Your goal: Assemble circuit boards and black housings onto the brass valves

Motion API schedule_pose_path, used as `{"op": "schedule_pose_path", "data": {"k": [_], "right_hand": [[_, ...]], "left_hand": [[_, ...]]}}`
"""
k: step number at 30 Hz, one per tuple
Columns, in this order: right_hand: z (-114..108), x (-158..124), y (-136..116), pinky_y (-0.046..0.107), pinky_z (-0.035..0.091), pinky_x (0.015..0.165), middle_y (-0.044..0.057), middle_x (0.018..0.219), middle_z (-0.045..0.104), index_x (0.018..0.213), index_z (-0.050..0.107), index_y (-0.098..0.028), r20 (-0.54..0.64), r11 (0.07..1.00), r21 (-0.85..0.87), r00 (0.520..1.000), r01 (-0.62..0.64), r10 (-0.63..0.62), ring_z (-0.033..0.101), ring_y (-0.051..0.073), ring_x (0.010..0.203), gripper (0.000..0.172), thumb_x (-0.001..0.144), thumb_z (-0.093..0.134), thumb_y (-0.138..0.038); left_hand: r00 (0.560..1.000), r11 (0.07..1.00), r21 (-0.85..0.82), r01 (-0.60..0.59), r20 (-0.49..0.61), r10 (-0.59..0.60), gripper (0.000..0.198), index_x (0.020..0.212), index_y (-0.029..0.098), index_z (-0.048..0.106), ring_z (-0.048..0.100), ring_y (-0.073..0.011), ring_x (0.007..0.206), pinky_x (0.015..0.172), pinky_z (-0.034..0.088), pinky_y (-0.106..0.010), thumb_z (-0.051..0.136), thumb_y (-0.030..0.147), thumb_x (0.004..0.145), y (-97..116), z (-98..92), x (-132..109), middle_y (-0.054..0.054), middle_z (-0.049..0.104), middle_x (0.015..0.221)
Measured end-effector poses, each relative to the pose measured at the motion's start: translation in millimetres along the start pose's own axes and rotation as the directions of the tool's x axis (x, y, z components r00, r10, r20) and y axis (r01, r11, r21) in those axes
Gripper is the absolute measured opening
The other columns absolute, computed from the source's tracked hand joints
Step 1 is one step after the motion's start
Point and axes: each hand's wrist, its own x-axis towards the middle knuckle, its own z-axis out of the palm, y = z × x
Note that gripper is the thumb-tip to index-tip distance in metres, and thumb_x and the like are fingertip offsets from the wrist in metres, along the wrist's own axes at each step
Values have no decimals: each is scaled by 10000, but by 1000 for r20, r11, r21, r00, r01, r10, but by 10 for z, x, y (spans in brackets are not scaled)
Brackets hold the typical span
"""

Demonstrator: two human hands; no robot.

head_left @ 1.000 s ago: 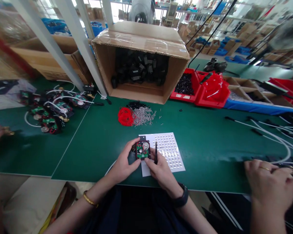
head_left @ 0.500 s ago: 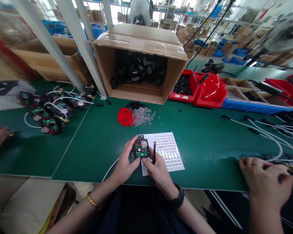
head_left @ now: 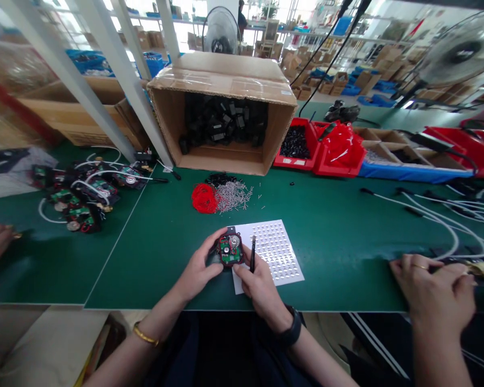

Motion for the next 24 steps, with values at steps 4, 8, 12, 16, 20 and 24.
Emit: {"op": "schedule_pose_path", "data": {"k": [4,8,12,16,20,24], "right_hand": [[20,-6,-33,386,402,978,17,1157,614,1203,560,-258,18,997,23,997,75,-75,553,236,1079,423,783,571,-216],[29,-2,-35,390,383,999,30,1175,604,1217,546,-243,29,993,50,993,110,-111,542,227,1095,435,786,563,-185],[5,-11,-38,391,438,932,42,1060,642,1194,556,-213,37,997,-25,997,73,-72,575,229,1004,393,804,597,-235],[-39,-69,-31,385,504,812,66,1084,599,1133,554,-165,61,998,-56,998,6,-3,592,205,927,294,881,554,-316],[-11,-109,-41,391,516,784,78,1127,558,1143,532,-150,90,998,-60,996,4,2,582,205,937,302,897,537,-326],[18,-97,-123,349,531,725,68,1066,580,1136,535,-153,106,996,-74,994,43,-35,596,176,865,284,911,515,-325]], "left_hand": [[996,997,-25,75,43,-74,479,1232,156,513,490,-264,1193,1057,340,-429,593,234,766,132,-111,67,-104,534,1300],[990,989,30,144,3,-144,492,1195,135,531,540,-260,1129,1016,383,-435,641,233,725,191,-102,108,-120,573,1244],[988,984,85,154,-7,-154,466,1146,127,546,573,-247,1076,992,403,-427,644,218,700,233,-67,129,-120,600,1189],[987,979,125,163,-14,-163,412,1065,123,564,600,-241,1015,946,437,-411,635,189,664,313,-51,164,-108,629,1104],[990,978,150,142,-28,-139,347,1020,135,573,614,-234,974,902,468,-385,609,166,676,311,-27,169,-87,641,1043],[994,996,79,41,-107,-33,487,1264,171,445,505,-234,1184,1018,394,-380,564,251,799,78,52,72,-107,523,1298]]}}
